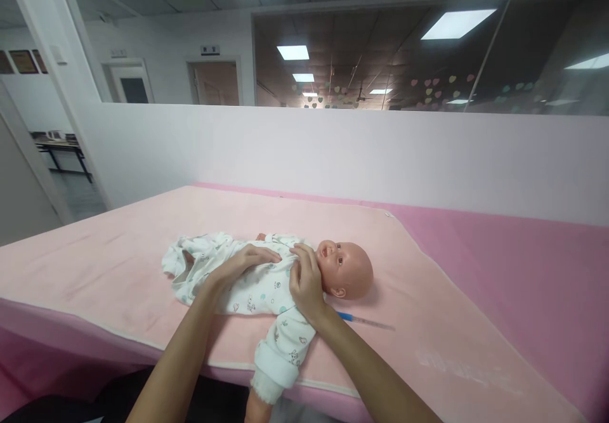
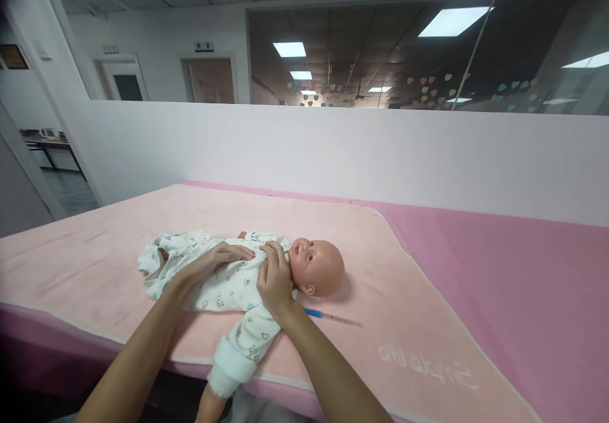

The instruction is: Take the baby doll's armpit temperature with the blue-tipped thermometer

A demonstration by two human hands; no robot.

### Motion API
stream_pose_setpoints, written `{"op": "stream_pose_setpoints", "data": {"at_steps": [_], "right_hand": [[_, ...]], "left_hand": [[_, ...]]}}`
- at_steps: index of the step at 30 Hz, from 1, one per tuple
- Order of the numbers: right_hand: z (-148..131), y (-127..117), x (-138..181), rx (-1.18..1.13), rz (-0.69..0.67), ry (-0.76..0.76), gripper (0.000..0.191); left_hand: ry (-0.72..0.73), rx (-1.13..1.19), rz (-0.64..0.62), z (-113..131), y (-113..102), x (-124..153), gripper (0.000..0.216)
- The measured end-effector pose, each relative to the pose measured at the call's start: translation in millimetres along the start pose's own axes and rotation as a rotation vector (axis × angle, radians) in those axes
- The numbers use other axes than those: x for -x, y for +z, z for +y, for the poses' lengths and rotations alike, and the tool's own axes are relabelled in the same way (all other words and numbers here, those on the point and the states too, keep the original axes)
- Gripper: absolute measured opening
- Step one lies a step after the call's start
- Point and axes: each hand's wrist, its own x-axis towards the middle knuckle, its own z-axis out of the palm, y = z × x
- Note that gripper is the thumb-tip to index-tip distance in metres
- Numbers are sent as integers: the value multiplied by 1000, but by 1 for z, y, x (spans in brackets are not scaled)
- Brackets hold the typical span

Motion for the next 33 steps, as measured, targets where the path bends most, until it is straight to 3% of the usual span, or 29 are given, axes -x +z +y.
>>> {"op": "stream_pose_setpoints", "data": {"at_steps": [3,13,20,29,33], "right_hand": [[-1,1,-1,34,-59,3,30],[-7,-3,-3,104,-183,-85,11],[-6,-2,-4,124,-192,-128,3],[-2,0,-2,150,-160,-115,11],[-1,1,-2,155,-164,-115,12]], "left_hand": [[-12,-25,-82,0,-7,3,25],[88,49,-96,-7,-2,3,16],[73,92,-4,-10,0,5,13],[63,53,60,-10,1,5,26],[98,2,17,-5,2,7,25]]}}
